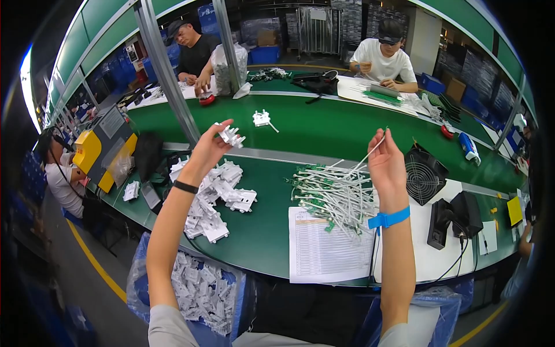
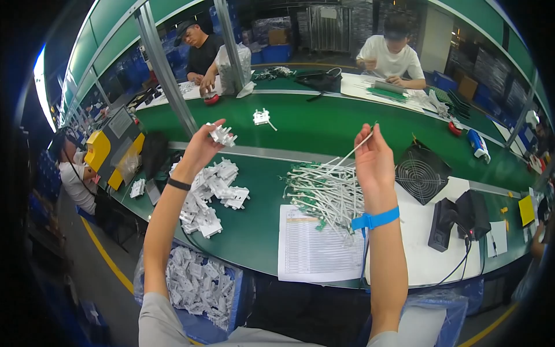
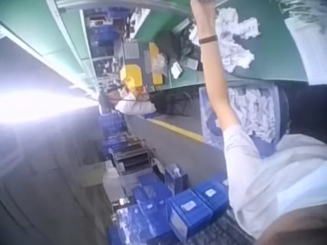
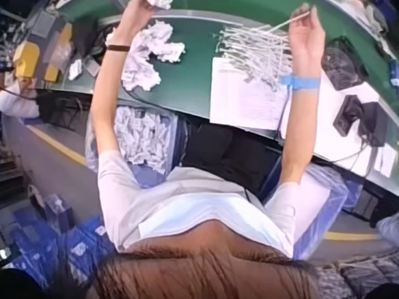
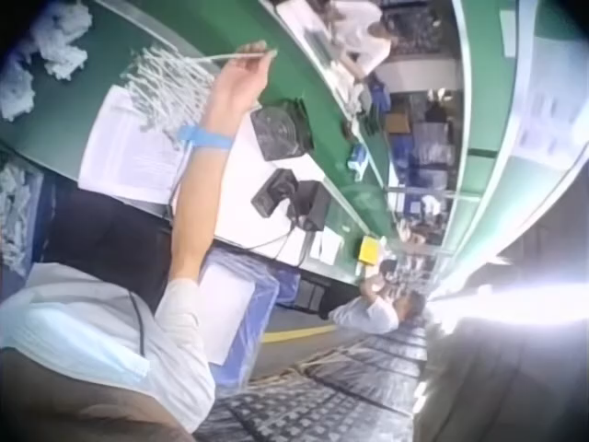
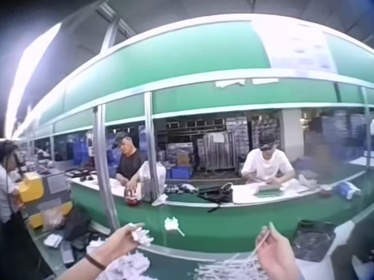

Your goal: The person solders wires onto small circuit boards with a soldering iron.

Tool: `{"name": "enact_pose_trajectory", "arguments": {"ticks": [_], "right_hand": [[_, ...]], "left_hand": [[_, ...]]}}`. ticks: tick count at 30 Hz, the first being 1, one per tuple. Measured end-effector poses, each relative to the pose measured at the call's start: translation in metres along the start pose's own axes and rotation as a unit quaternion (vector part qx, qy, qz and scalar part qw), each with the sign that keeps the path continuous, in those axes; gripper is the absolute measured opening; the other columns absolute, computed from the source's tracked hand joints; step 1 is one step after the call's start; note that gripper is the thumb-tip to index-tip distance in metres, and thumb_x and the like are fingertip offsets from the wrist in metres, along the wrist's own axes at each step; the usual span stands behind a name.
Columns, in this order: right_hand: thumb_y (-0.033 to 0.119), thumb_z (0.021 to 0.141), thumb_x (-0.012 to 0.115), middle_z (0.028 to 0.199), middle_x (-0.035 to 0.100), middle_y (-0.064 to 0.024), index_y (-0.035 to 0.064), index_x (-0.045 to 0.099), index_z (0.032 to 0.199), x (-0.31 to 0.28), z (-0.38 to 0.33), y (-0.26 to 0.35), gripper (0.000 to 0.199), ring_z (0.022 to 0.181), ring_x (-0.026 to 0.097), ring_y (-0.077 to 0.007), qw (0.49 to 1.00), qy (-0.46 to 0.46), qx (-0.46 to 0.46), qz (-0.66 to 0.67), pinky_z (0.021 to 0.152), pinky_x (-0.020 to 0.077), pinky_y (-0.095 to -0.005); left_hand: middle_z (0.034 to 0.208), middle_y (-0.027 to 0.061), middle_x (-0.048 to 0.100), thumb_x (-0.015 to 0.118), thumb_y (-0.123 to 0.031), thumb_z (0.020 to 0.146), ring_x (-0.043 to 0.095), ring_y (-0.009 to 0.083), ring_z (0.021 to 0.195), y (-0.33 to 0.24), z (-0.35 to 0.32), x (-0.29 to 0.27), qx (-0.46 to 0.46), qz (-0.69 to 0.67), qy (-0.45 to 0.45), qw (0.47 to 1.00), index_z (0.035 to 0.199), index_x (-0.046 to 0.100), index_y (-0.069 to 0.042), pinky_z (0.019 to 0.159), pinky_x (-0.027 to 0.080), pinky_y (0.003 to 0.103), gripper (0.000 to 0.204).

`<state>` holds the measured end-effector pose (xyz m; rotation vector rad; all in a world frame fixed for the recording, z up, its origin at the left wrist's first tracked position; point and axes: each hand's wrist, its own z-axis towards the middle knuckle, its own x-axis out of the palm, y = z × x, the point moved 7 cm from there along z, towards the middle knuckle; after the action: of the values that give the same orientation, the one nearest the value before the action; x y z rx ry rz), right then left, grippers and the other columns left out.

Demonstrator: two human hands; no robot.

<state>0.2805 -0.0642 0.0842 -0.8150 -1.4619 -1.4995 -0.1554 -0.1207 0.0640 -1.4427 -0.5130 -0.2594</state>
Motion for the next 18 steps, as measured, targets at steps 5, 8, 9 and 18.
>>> {"name": "enact_pose_trajectory", "arguments": {"ticks": [5, 8, 9, 18], "right_hand": [[0.021, 0.101, 0.063, 0.098, 0.072, -0.0071, 0.0045, 0.067, 0.108, 0.032, -0.048, -0.026, 0.018, 0.094, 0.069, -0.0182, 0.976, 0.098, 0.102, -0.167, 0.087, 0.057, -0.0319], [0.019, 0.098, 0.068, 0.096, 0.072, -0.0052, 0.0027, 0.069, 0.108, 0.049, -0.075, -0.049, 0.019, 0.096, 0.067, -0.0144, 0.948, 0.151, 0.094, -0.265, 0.089, 0.0534, -0.0295], [0.018, 0.096, 0.07, 0.096, 0.072, -0.0043, 0.002, 0.072, 0.104, 0.045, -0.079, -0.049, 0.018, 0.092, 0.066, -0.0119, 0.934, 0.16, 0.064, -0.314, 0.085, 0.0519, -0.0269], [0.013, 0.093, 0.073, 0.08, 0.067, 0.0018, 0.0018, 0.074, 0.094, 0.031, -0.108, -0.04, 0.011, 0.07, 0.052, -0.0048, 0.911, 0.168, 0.062, -0.371, 0.066, 0.0419, -0.0225]], "left_hand": [[0.138, 0.0242, 0.056, 0.056, -0.009, 0.093, 0.059, 0.0334, 0.127, 0.008, -0.059, 0.112, 0.013, -0.008, 0.139, 0.99, 0.139, 0.048, 0.005, 0.109, 0.048, 0.044, 0.049], [0.147, 0.0281, 0.048, 0.055, -0.008, 0.094, 0.051, 0.0374, 0.136, 0.02, -0.087, 0.156, 0.007, 0.034, 0.185, 0.982, 0.142, 0.042, 0.003, 0.113, 0.044, 0.045, 0.051], [0.148, 0.026, 0.049, 0.054, -0.009, 0.097, 0.051, 0.0354, 0.136, 0.024, -0.099, 0.174, 0.007, 0.057, 0.194, 0.979, 0.144, 0.042, 0.003, 0.113, 0.045, 0.044, 0.05], [0.148, 0.0212, 0.05, 0.058, -0.009, 0.099, 0.055, 0.0298, 0.132, 0.053, -0.138, 0.217, -0.038, 0.061, 0.231, 0.97, 0.141, 0.046, 0.0, 0.111, 0.048, 0.042, 0.044]]}}
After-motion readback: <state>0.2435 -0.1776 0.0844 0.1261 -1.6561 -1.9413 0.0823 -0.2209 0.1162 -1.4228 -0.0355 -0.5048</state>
